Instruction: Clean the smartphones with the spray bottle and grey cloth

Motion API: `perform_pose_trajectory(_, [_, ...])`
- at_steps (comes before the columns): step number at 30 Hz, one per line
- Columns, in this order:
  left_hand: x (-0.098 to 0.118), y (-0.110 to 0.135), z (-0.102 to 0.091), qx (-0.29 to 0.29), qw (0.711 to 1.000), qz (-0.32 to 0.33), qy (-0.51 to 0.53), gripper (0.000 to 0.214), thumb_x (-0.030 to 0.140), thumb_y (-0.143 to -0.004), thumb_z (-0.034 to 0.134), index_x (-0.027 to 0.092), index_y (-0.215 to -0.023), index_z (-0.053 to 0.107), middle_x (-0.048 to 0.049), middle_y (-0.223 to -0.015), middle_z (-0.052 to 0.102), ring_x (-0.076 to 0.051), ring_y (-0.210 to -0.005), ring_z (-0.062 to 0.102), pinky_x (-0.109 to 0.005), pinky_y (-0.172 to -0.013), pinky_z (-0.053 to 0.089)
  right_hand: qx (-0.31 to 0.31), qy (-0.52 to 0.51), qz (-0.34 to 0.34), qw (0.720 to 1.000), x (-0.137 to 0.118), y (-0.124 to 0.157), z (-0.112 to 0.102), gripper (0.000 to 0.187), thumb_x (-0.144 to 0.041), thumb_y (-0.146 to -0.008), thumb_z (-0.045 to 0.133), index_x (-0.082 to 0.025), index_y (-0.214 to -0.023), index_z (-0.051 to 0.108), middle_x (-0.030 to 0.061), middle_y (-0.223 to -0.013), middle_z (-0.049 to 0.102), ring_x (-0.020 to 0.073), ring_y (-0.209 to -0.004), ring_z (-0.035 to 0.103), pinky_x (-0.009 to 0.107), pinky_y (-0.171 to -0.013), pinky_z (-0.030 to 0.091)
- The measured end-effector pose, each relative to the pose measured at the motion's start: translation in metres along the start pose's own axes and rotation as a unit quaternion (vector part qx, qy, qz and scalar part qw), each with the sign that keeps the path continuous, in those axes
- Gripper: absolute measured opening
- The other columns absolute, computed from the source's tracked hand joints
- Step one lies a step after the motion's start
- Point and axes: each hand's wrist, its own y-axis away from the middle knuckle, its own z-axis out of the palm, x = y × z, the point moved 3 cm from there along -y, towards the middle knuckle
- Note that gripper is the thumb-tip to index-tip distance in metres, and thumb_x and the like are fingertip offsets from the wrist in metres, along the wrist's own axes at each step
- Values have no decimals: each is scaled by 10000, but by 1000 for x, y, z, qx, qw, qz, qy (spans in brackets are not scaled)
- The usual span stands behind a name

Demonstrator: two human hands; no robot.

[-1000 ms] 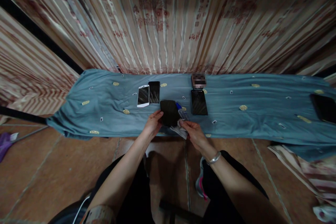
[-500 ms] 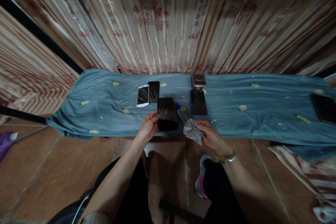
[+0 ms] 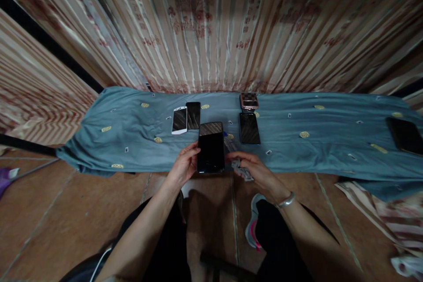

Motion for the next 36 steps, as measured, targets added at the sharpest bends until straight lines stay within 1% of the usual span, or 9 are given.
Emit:
perform_pose_trajectory(2, [-1,0,0,-18,1000,0,-3,210,25,-632,710,162,-791,716,28,-727,706,-66,-613,605,-157,-611,479,-2,13,-10,1000,4,-2,5,196,-359,-731,717,-218,-845,789,21,-821,761,110,-592,601,215,-520,424])
perform_pose_trajectory(4, [-2,0,1,-44,999,5,-12,239,63,-625,736,163,-841,715,22,-766,719,-85,-661,625,-189,-680,489,-32,33,-3,999,8,-2,12,268,-459,-743,743,-203,-810,786,29,-773,751,125,-639,614,217,-560,434])
perform_pose_trajectory(7, [-3,0,2,-75,997,14,-21,294,110,-607,768,165,-888,700,19,-799,722,-98,-684,629,-215,-709,478,-81,63,7,995,9,-1,22,391,-560,-732,760,-180,-821,781,33,-733,741,102,-593,572,205,-533,390])
perform_pose_trajectory(9, [-3,0,2,-86,996,17,-23,321,135,-599,780,167,-906,688,19,-797,719,-102,-684,629,-220,-701,470,-91,70,9,993,10,-1,25,431,-590,-716,765,-173,-827,772,30,-722,738,83,-546,531,197,-495,351])
perform_pose_trajectory(15, [-2,3,5,-90,996,19,-8,382,153,-556,814,173,-911,675,28,-763,713,-102,-660,621,-217,-666,457,-56,93,35,993,18,-6,21,510,-655,-666,761,-157,-758,709,22,-691,715,50,-484,456,177,-445,291])
perform_pose_trajectory(22, [-7,4,7,-98,991,74,-56,395,234,-592,815,186,-962,684,21,-763,728,-111,-642,606,-228,-634,438,-12,131,52,990,30,-10,25,523,-683,-652,733,-169,-673,640,10,-624,660,56,-468,414,190,-416,243])
perform_pose_trajectory(26, [-10,3,7,-104,988,95,-68,398,233,-615,794,179,-994,685,5,-803,737,-127,-702,628,-245,-706,451,-28,140,40,989,33,-10,25,518,-679,-674,721,-171,-674,621,9,-640,652,61,-485,416,201,-431,262])
perform_pose_trajectory(30, [-10,6,7,-104,989,89,-52,395,230,-614,795,175,-988,682,-5,-826,739,-132,-736,640,-250,-741,464,-34,114,8,993,32,-9,23,532,-694,-656,738,-186,-692,582,-46,-585,542,65,-506,435,200,-455,300])
perform_pose_trajectory(36, [-7,7,3,-87,994,64,-34,342,259,-602,833,173,-902,693,29,-761,699,-87,-638,596,-193,-617,448,-45,97,0,994,29,-6,24,543,-698,-663,734,-192,-701,542,-69,-592,468,57,-506,397,202,-462,281])
